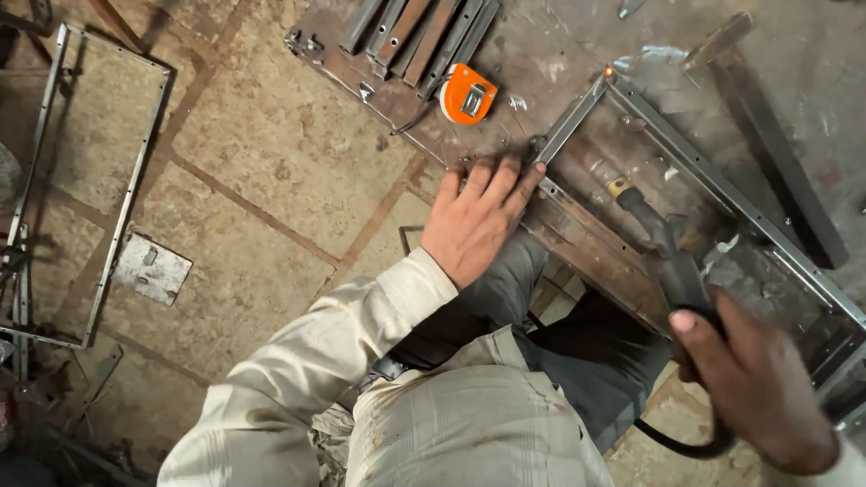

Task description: Assembling, measuring, and welding a rectangular metal frame at a workshop bench.

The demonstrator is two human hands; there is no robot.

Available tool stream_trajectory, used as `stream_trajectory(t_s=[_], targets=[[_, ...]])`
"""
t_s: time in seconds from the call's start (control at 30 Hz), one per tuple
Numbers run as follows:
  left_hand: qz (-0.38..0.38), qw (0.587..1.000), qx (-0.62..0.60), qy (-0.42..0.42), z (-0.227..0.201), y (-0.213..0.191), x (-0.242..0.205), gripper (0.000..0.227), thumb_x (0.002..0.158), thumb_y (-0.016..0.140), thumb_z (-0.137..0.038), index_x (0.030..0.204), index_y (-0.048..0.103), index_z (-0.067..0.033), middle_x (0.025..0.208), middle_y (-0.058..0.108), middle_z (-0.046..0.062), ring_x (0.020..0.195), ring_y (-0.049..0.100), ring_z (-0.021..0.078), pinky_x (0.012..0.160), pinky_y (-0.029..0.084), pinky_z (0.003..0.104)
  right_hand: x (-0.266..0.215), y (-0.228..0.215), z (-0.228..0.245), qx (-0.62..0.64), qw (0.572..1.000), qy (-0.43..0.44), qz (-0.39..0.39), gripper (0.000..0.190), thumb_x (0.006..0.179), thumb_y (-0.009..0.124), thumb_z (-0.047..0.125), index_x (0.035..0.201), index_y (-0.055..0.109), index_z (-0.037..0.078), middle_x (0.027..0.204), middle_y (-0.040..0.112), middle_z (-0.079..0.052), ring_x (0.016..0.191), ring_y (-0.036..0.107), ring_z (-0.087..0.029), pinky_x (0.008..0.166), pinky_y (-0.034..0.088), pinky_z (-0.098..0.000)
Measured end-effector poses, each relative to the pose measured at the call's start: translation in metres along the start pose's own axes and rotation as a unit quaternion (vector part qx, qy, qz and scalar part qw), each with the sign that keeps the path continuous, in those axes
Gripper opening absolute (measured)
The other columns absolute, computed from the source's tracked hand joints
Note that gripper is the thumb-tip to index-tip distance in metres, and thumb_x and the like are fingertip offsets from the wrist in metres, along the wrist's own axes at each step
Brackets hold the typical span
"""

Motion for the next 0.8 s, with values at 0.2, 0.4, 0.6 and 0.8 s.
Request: stream_trajectory(t_s=[0.2,0.4,0.6,0.8], targets=[[0.032,0.998,-0.046,-0.001,0.001,0.003,0.002,0.058,0.098,0.058,-0.027,0.154,0.052,-0.0145,0.127,0.056,0.005,0.112,0.053,0.0236,0.091,0.042,0.041,-0.017,-0.008,0.093,0.036,0.981,-0.166,-0.091,0.039,0.100,0.057,0.042,0.094,0.061,0.004,0.051,0.053,-0.008,0.042,0.051,-0.021,0.045,0.040,-0.0387],[-0.002,0.999,-0.037,0.004,0.001,0.004,0.000,0.055,0.096,0.059,-0.026,0.150,0.056,-0.0165,0.121,0.057,0.006,0.108,0.053,0.0243,0.091,0.042,0.041,-0.025,-0.012,0.096,0.139,0.977,-0.131,-0.090,0.032,0.100,0.052,0.035,0.094,0.062,0.005,0.060,0.058,-0.008,0.046,0.056,-0.021,0.049,0.043,-0.0374],[0.037,0.998,-0.057,0.007,-0.004,0.002,0.003,0.050,0.100,0.059,-0.026,0.149,0.059,-0.0137,0.116,0.056,0.005,0.108,0.052,0.0250,0.092,0.042,0.041,-0.013,-0.012,0.071,0.139,0.983,-0.112,-0.039,0.040,0.102,0.053,0.035,0.084,0.064,0.001,0.064,0.060,-0.009,0.053,0.058,-0.019,0.054,0.046,-0.0365],[-0.016,0.997,0.071,0.004,-0.019,-0.010,0.001,0.056,0.092,0.058,-0.025,0.145,0.059,-0.0076,0.127,0.057,0.005,0.114,0.051,0.0206,0.091,0.041,0.036,-0.026,-0.016,0.052,0.132,0.990,-0.047,-0.013,0.044,0.105,0.054,0.042,0.088,0.059,0.002,0.062,0.060,-0.011,0.050,0.061,-0.022,0.051,0.049,-0.0389]])
Point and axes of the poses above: each hand's wrist, its own x-axis towards the middle knuckle, its own y-axis out of the palm, z = x × y, the point moved 5 cm from there along x, towards the middle knuckle
